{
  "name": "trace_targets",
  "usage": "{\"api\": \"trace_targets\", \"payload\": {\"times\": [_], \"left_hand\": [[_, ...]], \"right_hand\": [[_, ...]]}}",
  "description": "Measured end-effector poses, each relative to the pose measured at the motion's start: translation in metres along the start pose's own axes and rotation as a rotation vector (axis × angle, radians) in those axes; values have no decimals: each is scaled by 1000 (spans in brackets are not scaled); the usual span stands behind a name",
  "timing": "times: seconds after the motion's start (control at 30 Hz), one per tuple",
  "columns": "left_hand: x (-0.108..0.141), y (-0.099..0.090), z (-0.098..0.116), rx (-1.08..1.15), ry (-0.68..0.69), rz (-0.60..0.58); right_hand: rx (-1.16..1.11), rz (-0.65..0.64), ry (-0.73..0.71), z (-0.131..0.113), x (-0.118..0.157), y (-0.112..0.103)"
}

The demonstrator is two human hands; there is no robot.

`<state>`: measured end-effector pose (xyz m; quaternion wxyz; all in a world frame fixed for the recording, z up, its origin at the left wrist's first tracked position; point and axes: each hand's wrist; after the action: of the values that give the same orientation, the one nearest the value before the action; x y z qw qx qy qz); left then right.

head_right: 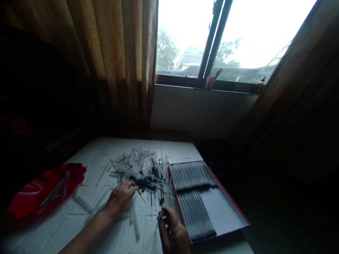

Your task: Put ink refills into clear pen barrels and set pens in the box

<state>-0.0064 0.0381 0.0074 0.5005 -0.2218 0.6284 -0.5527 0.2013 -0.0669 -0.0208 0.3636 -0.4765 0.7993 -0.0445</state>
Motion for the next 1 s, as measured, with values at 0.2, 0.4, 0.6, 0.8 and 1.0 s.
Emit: {"api": "trace_targets", "payload": {"times": [0.2, 0.4, 0.6, 0.8, 1.0], "left_hand": [[-27, 23, -9, -68, 140, -65], [-35, 28, -20, -28, 275, -135], [-27, 12, -27, 94, 299, -118], [5, -8, 1, 525, -130, 56], [24, -30, 42, 1387, -860, 89]], "right_hand": [[-80, -40, -73, 11, 13, 10], [-140, -36, -93, 20, 17, 17], [-130, -62, -84, 15, 12, 13], [-163, -126, -80, -1, 8, 10], [-104, -383, -118, -17, 11, 15]]}}
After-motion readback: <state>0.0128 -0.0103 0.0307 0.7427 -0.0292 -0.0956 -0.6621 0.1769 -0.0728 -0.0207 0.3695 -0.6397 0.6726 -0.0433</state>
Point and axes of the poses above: each hand's wrist, its own x-axis away from the middle knuckle, its own y-axis out of the palm, z = x × y, and after that the axes turned 8 degrees about z, right-handed
